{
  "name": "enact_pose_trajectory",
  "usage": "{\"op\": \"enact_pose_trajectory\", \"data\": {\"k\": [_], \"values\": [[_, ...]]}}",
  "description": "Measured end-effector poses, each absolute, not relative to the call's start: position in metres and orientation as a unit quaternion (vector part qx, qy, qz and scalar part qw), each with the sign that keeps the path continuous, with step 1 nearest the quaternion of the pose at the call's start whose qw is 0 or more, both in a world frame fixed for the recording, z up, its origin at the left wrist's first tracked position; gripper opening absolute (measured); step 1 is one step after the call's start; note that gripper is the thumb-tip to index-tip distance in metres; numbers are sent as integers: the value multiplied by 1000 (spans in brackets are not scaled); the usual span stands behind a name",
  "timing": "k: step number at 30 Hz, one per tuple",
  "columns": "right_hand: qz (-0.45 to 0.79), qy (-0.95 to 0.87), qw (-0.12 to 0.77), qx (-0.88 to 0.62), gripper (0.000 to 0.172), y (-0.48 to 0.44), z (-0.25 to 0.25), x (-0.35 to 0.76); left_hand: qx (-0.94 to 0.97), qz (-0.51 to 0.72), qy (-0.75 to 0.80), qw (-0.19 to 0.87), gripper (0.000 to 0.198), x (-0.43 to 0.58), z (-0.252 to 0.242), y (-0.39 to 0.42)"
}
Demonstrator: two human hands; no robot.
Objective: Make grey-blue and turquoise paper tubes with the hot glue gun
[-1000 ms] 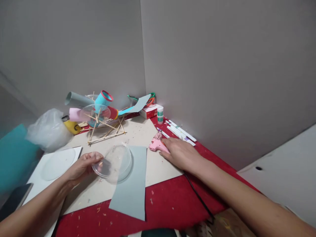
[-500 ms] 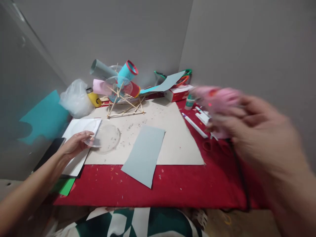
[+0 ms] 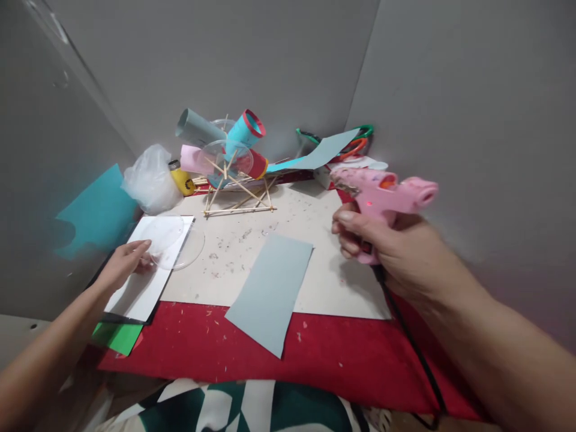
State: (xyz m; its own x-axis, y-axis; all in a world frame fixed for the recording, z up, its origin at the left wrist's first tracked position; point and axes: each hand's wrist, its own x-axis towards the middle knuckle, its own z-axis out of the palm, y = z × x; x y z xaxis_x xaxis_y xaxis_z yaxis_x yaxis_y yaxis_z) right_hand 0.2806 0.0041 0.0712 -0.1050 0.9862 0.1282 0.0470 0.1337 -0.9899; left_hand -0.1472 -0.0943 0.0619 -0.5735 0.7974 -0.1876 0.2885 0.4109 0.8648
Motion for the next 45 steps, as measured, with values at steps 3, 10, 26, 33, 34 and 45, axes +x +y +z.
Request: {"op": "enact_pose_trajectory", "data": {"k": [3,10,26,33,34,45], "values": [[570,-509,485,-424,21,12,62,276,392,359,822,205,37,-142,78,-101],[594,-448,505,-438,18,24,43,280,656,236,706,126,27,-68,69,-88],[585,-446,407,-542,16,34,30,277,927,57,323,182,44,-8,31,-94],[629,-432,369,-530,24,32,23,269,917,123,324,200,36,-8,23,-84],[635,-428,367,-528,21,32,22,269,913,132,325,208,36,-8,23,-83],[635,-466,378,-487,18,23,24,267,602,295,490,558,20,15,33,-69]]}}
